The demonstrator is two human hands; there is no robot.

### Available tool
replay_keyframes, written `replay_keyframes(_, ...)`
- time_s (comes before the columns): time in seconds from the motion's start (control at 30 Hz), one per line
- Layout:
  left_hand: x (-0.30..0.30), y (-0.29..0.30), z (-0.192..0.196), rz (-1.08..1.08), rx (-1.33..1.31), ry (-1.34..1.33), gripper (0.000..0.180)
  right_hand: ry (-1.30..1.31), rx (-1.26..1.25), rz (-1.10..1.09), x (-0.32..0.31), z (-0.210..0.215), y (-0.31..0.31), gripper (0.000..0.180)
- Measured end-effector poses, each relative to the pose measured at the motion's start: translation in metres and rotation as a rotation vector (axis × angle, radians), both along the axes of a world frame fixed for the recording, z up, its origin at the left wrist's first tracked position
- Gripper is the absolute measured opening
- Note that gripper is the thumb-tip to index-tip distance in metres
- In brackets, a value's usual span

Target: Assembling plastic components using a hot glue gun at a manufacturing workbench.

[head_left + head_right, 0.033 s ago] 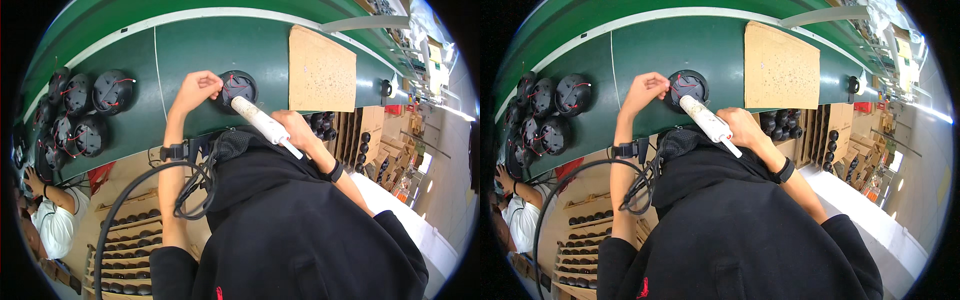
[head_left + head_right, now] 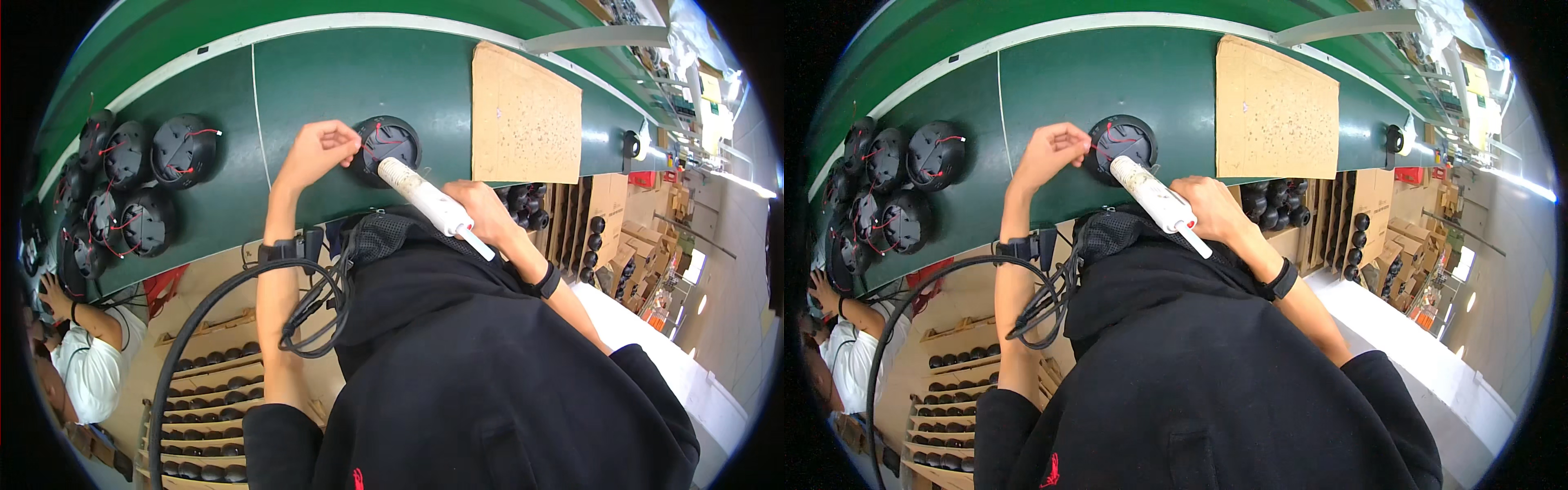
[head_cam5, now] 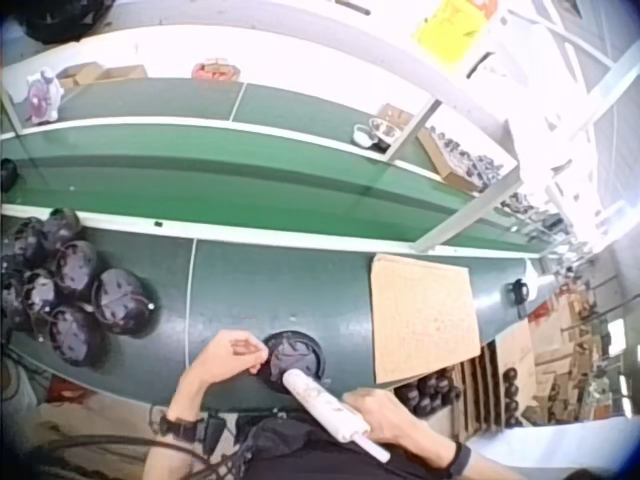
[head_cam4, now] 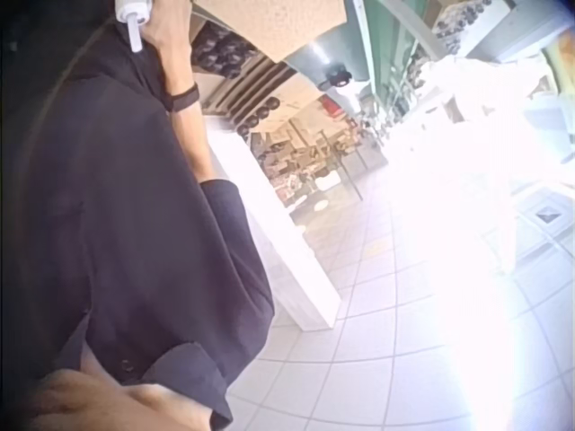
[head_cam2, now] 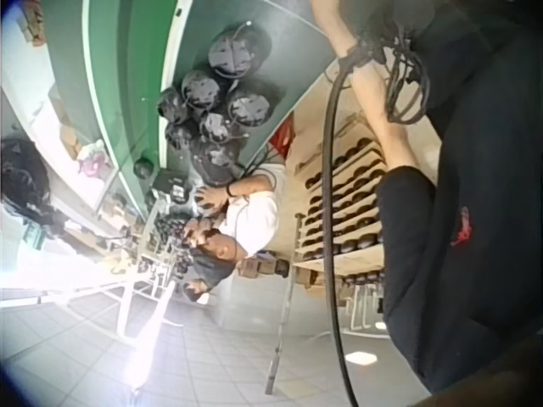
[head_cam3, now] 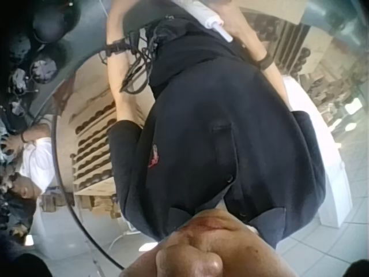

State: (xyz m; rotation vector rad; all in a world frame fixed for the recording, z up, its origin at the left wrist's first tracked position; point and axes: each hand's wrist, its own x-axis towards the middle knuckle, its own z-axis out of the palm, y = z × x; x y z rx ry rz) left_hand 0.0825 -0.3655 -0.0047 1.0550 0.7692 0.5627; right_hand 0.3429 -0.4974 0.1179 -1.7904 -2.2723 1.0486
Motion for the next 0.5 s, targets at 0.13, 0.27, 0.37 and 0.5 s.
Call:
replay_keyframes(0.13, -0.021, -0.014, 0.006, -0.098, 0.013, 0.065, 0.009, -0.028, -0.031, -0.006, -0.002, 0.003, 0.003, 0.028)
replay_keyframes(0.27, -0.026, -0.023, 0.015, -0.165, 0.031, 0.155, 0.007, -0.015, -0.036, 0.002, -0.001, 0.002, 0.004, 0.028)
replay_keyframes(0.37, -0.025, -0.026, 0.019, -0.175, 0.039, 0.140, 0.007, 0.006, -0.009, 0.001, -0.003, 0.000, 0.004, 0.028)
replay_keyframes(0.5, -0.025, -0.027, 0.017, -0.173, 0.038, 0.149, 0.008, 0.036, 0.013, -0.017, -0.003, -0.003, 0.002, 0.033)
